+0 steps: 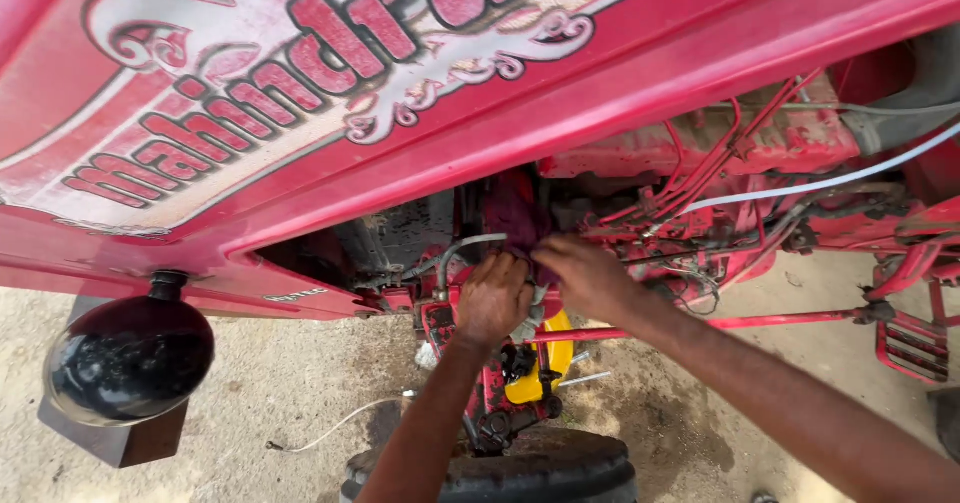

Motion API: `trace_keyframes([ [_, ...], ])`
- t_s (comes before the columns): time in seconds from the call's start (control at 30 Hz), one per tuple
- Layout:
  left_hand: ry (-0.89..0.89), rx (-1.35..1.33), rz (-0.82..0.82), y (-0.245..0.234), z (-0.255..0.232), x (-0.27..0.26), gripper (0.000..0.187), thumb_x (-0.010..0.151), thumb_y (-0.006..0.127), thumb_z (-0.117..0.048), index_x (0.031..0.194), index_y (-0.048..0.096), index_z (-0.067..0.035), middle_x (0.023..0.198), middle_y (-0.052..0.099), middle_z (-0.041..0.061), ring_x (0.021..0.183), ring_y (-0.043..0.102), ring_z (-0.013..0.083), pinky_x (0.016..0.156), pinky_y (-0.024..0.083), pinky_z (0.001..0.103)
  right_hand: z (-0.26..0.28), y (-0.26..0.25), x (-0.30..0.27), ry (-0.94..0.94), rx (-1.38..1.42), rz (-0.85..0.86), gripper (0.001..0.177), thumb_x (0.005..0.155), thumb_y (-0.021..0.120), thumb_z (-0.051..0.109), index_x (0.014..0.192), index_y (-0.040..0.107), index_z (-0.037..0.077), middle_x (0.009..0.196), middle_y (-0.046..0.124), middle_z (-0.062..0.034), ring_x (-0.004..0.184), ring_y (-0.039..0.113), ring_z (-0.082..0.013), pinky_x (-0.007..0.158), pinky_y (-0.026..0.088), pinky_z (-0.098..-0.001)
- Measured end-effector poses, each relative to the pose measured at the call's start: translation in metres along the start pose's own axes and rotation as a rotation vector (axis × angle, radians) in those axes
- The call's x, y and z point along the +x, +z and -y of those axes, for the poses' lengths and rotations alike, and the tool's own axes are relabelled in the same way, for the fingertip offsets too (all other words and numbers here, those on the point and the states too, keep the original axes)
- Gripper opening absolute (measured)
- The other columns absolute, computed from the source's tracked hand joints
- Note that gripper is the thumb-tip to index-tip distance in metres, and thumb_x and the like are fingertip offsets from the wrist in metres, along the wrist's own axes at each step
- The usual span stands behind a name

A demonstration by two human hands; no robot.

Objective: Repairing or maintaining a tractor engine, specifically focusing on the fuel or oil filter assembly.

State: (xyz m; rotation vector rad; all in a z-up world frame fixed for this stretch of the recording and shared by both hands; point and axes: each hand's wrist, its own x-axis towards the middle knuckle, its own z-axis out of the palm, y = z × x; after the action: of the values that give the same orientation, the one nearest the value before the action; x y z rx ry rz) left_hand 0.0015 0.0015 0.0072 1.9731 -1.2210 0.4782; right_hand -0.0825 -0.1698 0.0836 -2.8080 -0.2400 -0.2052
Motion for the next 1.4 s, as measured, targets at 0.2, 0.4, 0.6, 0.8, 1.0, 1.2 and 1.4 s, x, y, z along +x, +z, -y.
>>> trace_keyframes([
  [0.2,-0.035,0.021,0.054,0.021,0.008,-0.011,0.014,0.086,0.061,-0.01,0.097,0.068,-0.004,0.089,0.061,0.011,0.088,0.064,0.0257,0.084,0.059,0.045,-0.012,0.005,-0.023,0.381,0.091,0.258,0.038,0.079,0.065,0.005,0.117,0.067,0.0,0.112,0.072,-0.0215,0.106,0.069,-0.0341,0.098,0.052,-0.0454],
  [0.4,-0.041,-0.014,0.021,0.005,-0.006,-0.001,0.014,0.084,0.064,-0.013,0.095,0.068,-0.005,0.09,0.062,0.01,0.089,0.062,0.0292,0.08,0.059,0.046,-0.144,0.036,-0.125,0.877,0.349,0.357,0.021,0.087,0.06,0.008,0.099,0.075,-0.001,0.084,0.072,-0.0152,0.078,0.068,-0.0252,0.074,0.054,-0.0438],
  [0.6,-0.088,0.034,0.07,0.008,-0.003,-0.004,0.015,0.085,0.063,-0.012,0.097,0.067,-0.003,0.087,0.06,0.01,0.085,0.062,0.0272,0.078,0.058,0.045,-0.021,0.023,-0.068,0.484,0.384,-0.311,0.03,0.103,0.055,0.027,0.1,0.066,0.0,0.078,0.066,-0.0121,0.071,0.064,-0.024,0.069,0.051,-0.0401],
  [0.8,-0.06,0.022,0.033,0.001,-0.009,0.001,0.018,0.082,0.063,-0.011,0.097,0.066,-0.003,0.09,0.06,0.012,0.09,0.063,0.0305,0.078,0.058,0.045,0.013,0.03,0.013,0.452,-0.143,-0.139,0.02,0.096,0.056,0.011,0.097,0.064,-0.006,0.106,0.064,-0.0248,0.082,0.07,-0.0419,0.072,0.058,-0.0511],
  [1.0,-0.076,0.02,0.041,0.001,-0.01,0.0,0.018,0.082,0.063,-0.013,0.098,0.068,-0.004,0.093,0.062,0.012,0.09,0.063,0.0309,0.079,0.057,0.046,-0.022,0.058,-0.019,0.28,-0.275,-0.146,0.023,0.084,0.055,0.003,0.1,0.064,-0.01,0.103,0.066,-0.0272,0.082,0.071,-0.0388,0.069,0.059,-0.0472],
  [1.2,-0.106,0.068,0.117,0.016,0.002,-0.005,0.02,0.087,0.06,-0.012,0.101,0.07,-0.001,0.09,0.062,0.012,0.085,0.063,0.0258,0.076,0.06,0.043,-0.021,0.025,-0.069,0.686,0.514,-0.258,0.033,0.111,0.048,0.024,0.114,0.07,0.0,0.098,0.077,-0.0156,0.084,0.072,-0.0238,0.078,0.056,-0.0397],
  [1.4,-0.098,0.085,0.128,0.019,0.005,-0.007,0.024,0.087,0.059,-0.01,0.105,0.07,0.001,0.092,0.064,0.013,0.084,0.064,0.0244,0.073,0.06,0.042,-0.039,0.065,-0.022,0.646,1.369,-0.741,0.027,0.1,0.067,0.023,0.119,0.069,0.004,0.105,0.072,0.0004,0.094,0.066,-0.0109,0.085,0.053,-0.0313],
])
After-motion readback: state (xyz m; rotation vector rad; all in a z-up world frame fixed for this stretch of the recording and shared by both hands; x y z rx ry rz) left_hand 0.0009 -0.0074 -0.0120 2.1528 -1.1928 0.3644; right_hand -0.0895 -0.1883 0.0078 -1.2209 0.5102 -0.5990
